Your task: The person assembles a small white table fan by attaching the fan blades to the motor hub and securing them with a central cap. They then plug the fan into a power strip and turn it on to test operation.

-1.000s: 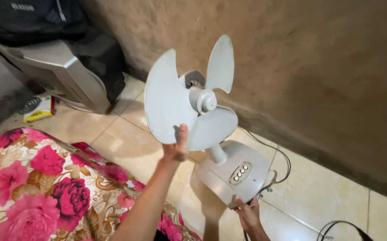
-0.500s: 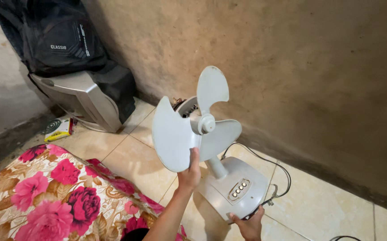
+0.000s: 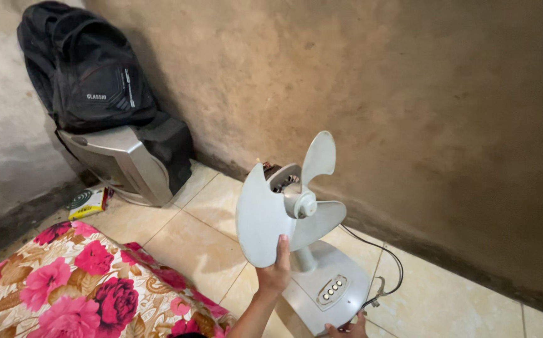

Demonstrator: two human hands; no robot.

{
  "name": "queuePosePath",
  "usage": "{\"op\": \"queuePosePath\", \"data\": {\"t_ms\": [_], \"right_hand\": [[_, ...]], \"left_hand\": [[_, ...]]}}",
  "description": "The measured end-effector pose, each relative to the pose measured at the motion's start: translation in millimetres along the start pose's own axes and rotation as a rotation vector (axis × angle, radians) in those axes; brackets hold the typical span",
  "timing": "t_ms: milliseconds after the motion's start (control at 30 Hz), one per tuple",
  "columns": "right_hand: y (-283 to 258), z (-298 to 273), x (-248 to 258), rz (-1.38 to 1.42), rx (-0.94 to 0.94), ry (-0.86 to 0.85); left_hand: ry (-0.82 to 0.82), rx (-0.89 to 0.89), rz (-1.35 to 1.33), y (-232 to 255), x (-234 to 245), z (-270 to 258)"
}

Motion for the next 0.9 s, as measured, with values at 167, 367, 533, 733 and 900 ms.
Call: {"op": "queuePosePath", "data": {"t_ms": [167,367,533,733,900], "right_hand": [[3.9,5.2,-7.5,0.127,0.152,-0.115],[35.0,4.6,-3.7,-0.288,-0.289,-0.196],[20.2,-2.9,-15.6,-0.089,-0.141,-0.072],[14.6,8.1,-23.7,0.376,-0.368,0.058],[28.3,20.1,-14.3,0.656,-0.474,0.074]], "left_hand": [[0.038,0.212,-0.041,-4.7,-2.6,-7.2],[0.027,0.019,0.056,12.2,-8.8,-18.9],[-0.074,-0.009,0.065,11.7,-12.3,-25.8],[-0.056,-0.001,0.008,-0.9,-23.1,-31.8],[-0.008,0.076,0.081,-23.4,-29.5,-28.8]]}}
Point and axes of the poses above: each hand's wrist, its own z-axis towards the middle knuckle, its own x-axis out of the back of the hand, y = z × x, the point moved 6 cm from there along z, towards the middle knuckle, and after that the axes turned 9 degrees about x, right-handed, at the moved point
